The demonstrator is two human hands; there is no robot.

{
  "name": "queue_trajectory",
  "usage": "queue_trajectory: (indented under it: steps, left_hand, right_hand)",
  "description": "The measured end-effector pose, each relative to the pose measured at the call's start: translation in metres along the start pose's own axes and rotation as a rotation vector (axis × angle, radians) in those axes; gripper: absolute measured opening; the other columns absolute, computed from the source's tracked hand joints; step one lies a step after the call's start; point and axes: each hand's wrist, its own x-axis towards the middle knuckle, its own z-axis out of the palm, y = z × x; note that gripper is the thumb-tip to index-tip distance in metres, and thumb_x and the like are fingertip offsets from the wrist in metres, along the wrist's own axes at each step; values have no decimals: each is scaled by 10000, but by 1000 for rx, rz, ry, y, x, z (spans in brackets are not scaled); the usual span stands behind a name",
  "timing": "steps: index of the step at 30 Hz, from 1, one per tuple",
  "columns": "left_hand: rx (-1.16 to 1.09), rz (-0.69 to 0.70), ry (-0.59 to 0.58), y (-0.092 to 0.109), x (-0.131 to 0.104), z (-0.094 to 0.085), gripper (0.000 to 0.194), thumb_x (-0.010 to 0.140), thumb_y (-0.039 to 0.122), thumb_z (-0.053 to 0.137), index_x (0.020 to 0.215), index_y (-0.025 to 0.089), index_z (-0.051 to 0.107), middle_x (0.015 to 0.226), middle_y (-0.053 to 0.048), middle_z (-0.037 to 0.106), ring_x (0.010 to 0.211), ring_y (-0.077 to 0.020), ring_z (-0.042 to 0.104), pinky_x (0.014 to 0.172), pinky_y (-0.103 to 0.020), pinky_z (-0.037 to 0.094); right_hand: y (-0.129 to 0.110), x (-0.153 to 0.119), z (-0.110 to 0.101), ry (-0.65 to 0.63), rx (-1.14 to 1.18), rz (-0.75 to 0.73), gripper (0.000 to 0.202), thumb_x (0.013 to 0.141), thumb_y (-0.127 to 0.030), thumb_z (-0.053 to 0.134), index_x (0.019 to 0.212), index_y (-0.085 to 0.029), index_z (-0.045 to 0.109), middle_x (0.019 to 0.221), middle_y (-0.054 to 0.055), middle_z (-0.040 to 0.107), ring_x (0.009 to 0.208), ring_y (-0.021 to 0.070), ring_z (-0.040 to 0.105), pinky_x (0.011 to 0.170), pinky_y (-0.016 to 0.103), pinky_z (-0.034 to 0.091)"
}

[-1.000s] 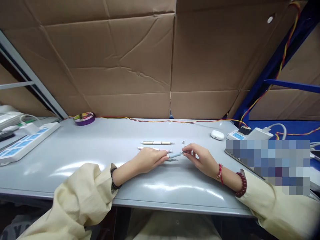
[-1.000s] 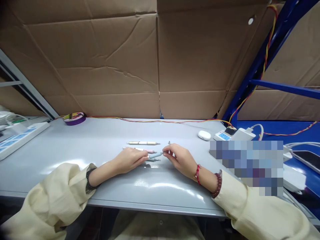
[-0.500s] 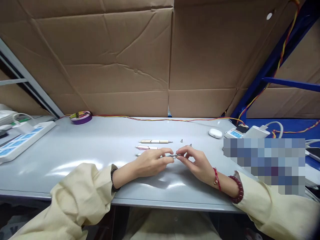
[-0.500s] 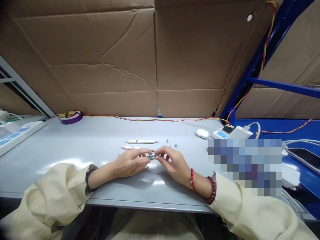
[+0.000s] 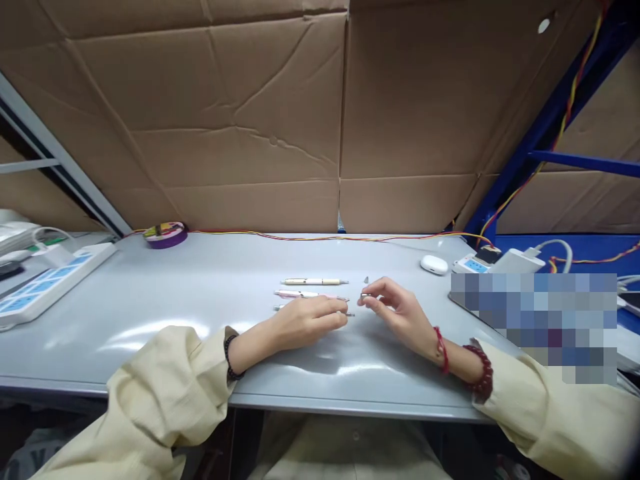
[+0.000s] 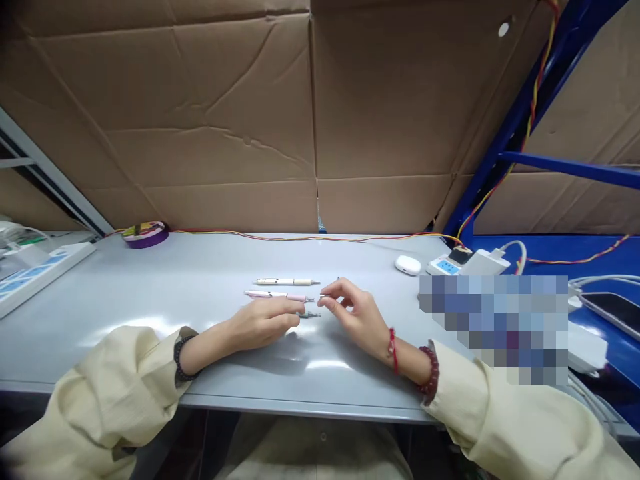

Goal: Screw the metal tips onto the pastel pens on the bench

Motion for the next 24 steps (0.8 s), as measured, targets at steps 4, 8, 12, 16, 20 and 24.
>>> queue_trajectory:
  steps: [4, 8, 12, 16, 20, 24]
  left_hand:
    - [-12, -14, 74, -3, -2, -3, 222, 890, 72, 315, 912, 171, 513, 1005, -65, 630, 888, -139, 609, 710, -211, 487]
    - [-28, -31, 168, -2, -3, -3, 185, 875, 77, 344, 926, 198, 474, 1040, -63, 583, 925, -142, 597, 707, -219, 508]
    - [-51, -36, 268, 0, -2, 0, 232, 821, -8, 365, 871, 216, 403, 1161, -73, 400, 1044, -160, 519, 676, -230, 530]
    - [-74, -24, 328, -1, -1, 2, 262, 805, -27, 390, 866, 226, 364, 1128, -53, 337, 1055, -163, 472, 613, -213, 542]
    - [-96, -39, 339, -2, 2, 1, 234, 814, -13, 397, 833, 215, 346, 1076, -51, 347, 917, -135, 510, 562, -205, 529]
    - [-114, -20, 354, -1, 4, -2, 233, 815, -3, 403, 851, 215, 328, 1045, -51, 362, 686, -64, 491, 527, -190, 503]
  right_hand:
    - [5, 8, -19, 31, -193, -33, 114, 872, -282, 503, 889, -186, 561, 855, 48, 620, 749, 171, 597, 608, 282, 467]
    - [12, 7, -21, -247, -490, -101, 112, 836, -174, 496, 884, -200, 594, 818, 37, 609, 738, 174, 558, 655, 306, 459]
    - [19, 4, -12, -343, -575, -114, 135, 830, -146, 470, 839, -199, 595, 839, 44, 588, 778, 178, 552, 681, 301, 457]
    - [23, 4, -10, -343, -588, -113, 149, 820, -136, 464, 886, -202, 581, 836, 37, 578, 771, 174, 549, 665, 286, 450]
    - [25, 4, -11, -338, -594, -91, 184, 821, -138, 463, 966, -200, 558, 866, 40, 589, 778, 175, 554, 674, 291, 449]
    - [28, 3, -9, -321, -577, -66, 218, 828, -158, 464, 1027, -199, 542, 864, 39, 601, 752, 172, 563, 665, 299, 461]
